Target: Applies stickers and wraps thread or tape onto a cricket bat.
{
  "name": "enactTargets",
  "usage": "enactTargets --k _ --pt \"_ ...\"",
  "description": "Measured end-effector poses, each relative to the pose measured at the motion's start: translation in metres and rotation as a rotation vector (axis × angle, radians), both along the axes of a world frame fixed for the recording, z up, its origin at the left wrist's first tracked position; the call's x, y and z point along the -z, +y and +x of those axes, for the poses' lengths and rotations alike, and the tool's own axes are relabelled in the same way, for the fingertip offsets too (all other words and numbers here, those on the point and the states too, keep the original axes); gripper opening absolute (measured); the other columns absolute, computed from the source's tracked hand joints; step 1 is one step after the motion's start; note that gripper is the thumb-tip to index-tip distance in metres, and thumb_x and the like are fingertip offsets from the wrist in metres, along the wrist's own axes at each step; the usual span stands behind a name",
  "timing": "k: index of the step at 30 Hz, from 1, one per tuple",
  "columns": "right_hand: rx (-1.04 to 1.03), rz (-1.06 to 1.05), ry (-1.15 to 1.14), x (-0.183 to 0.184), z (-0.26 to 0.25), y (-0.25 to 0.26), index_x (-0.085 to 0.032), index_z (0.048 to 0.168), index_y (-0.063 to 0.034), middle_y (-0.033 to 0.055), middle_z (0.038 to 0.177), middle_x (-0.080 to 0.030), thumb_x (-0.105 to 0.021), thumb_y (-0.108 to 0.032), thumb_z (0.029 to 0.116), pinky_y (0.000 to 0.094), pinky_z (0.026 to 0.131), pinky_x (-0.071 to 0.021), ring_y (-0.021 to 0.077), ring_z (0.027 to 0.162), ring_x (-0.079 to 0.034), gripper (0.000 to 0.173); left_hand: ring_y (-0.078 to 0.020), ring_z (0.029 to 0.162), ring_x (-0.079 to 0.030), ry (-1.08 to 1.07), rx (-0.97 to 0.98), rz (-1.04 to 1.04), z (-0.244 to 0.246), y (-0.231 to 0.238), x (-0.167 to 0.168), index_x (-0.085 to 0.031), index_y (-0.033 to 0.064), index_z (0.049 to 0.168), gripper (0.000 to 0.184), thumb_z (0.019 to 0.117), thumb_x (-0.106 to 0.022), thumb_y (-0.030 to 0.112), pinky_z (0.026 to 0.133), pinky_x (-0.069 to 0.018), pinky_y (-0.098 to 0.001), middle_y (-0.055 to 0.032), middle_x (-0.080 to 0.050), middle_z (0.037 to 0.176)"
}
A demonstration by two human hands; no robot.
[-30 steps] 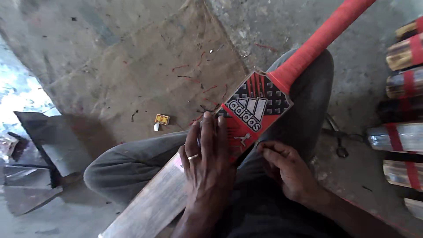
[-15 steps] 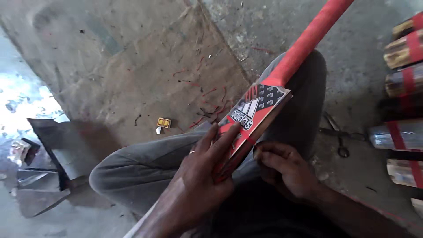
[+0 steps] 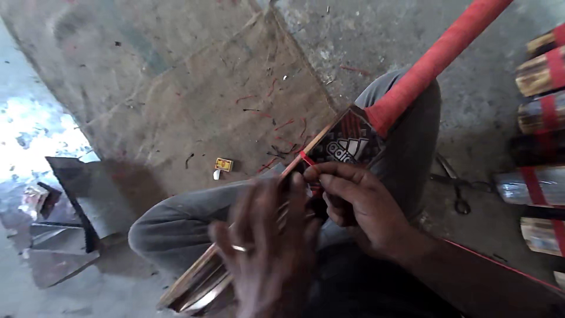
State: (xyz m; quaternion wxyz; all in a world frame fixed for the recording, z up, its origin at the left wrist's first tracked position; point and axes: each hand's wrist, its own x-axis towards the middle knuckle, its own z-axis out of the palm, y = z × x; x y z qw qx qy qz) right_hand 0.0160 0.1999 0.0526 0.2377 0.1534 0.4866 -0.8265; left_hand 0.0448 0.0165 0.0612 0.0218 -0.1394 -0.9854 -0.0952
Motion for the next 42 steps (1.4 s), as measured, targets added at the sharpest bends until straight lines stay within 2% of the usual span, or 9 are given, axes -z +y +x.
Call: enactTargets --k 3,8,15,21,25,34,38,40,42 --pt "0.008 0.018 -0.008 0.005 0.006 0.000 -0.069 0.121 -0.0133 0.0016 0.070 -0.047 -0.050 -0.024 0.1073 0.0194 0.042 -0.0344 0.0062 0.048 -0.037 0.026 -0.0328 0.151 -0.029 0.107 -0.046 -0.227 0.028 0.020 0.046 -0.042 0.0302 0.157 0.070 0.0941 -0.062 0.055 0.110 -0.0255 -0.0688 -0.0016 -0.026 0.169" --pt "0.038 0.096 -0.088 0.032 0.053 0.028 -0.072 0.116 -0.0176 0.0011 0.071 -0.051 -0.056 -0.026 0.1042 0.0204 0.047 -0.0399 0.0062 0.052 -0.043 0.021 -0.0220 0.150 -0.033 0.119 -0.014 -0.181 0.017 0.016 0.049 -0.031 0.0345 0.161 0.071 0.0981 -0.060 0.049 0.106 -0.0389 -0.0498 0.0025 -0.026 0.169" --pt "0.077 -0.026 -0.123 0.057 0.083 0.041 -0.072 0.112 -0.0157 0.0010 0.067 -0.048 -0.058 -0.024 0.1034 0.0208 0.047 -0.0385 0.0058 0.051 -0.042 0.019 -0.0262 0.145 -0.040 0.125 0.012 -0.137 0.012 0.015 0.042 -0.039 0.0334 0.158 0.073 0.0935 -0.067 0.052 0.103 -0.0444 -0.0480 -0.0003 -0.036 0.164" --pt "0.058 -0.119 -0.136 0.072 0.079 0.042 -0.069 0.114 -0.0144 -0.0007 0.064 -0.044 -0.055 -0.025 0.1047 0.0212 0.047 -0.0394 0.0060 0.049 -0.041 0.020 -0.0302 0.142 -0.043 0.067 0.055 -0.150 0.003 0.014 0.031 -0.043 0.0534 0.150 0.062 0.0931 -0.068 0.051 0.095 -0.0488 -0.0494 -0.0032 -0.036 0.162" --pt "0.068 -0.162 -0.106 0.068 0.076 0.041 -0.069 0.114 -0.0134 0.0001 0.066 -0.046 -0.055 -0.023 0.1048 0.0212 0.048 -0.0408 0.0059 0.050 -0.042 0.020 -0.0325 0.138 -0.046 0.028 0.093 -0.090 -0.006 0.009 0.024 -0.046 0.0527 0.149 0.059 0.0937 -0.067 0.050 0.091 -0.0510 -0.0504 -0.0055 -0.039 0.160" --pt "-0.012 -0.150 0.132 0.024 0.046 0.030 -0.069 0.112 -0.0119 0.0034 0.073 -0.054 -0.054 -0.019 0.1061 0.0213 0.050 -0.0421 0.0062 0.054 -0.046 0.018 -0.0078 0.108 -0.063 -0.713 0.239 0.564 -0.045 -0.028 -0.025 -0.040 0.0515 0.152 0.082 0.0826 -0.074 0.026 0.076 -0.0631 -0.0341 0.0100 -0.053 0.139" --pt "0.027 -0.161 0.117 0.027 0.038 0.026 -0.071 0.110 -0.0119 0.0015 0.075 -0.056 -0.054 -0.018 0.1057 0.0183 0.049 -0.0417 0.0038 0.054 -0.045 0.019 -0.0142 0.097 -0.070 -1.052 0.184 0.804 -0.061 -0.038 -0.011 -0.040 0.0452 0.155 0.078 0.0899 -0.077 0.021 0.077 -0.0645 -0.0353 0.0047 -0.065 0.128" --pt "0.028 -0.138 0.067 0.028 0.029 0.021 -0.071 0.112 -0.0117 0.0022 0.075 -0.056 -0.053 -0.018 0.1059 0.0184 0.046 -0.0381 0.0042 0.052 -0.043 0.020 -0.0116 0.085 -0.068 -0.885 0.108 0.701 -0.057 -0.038 -0.011 -0.042 0.0467 0.154 0.070 0.0934 -0.073 0.032 0.068 -0.0615 -0.0337 0.0072 -0.067 0.119" --pt "0.029 -0.107 0.025 0.023 0.015 0.015 -0.071 0.116 -0.0103 0.0041 0.082 -0.061 -0.051 -0.017 0.1070 0.0175 0.046 -0.0370 0.0041 0.053 -0.043 0.023 -0.0112 0.114 -0.063 -0.464 0.045 0.394 -0.041 -0.029 -0.015 -0.045 0.0434 0.152 0.059 0.0968 -0.064 0.041 0.085 -0.0593 -0.0430 0.0114 -0.056 0.143"
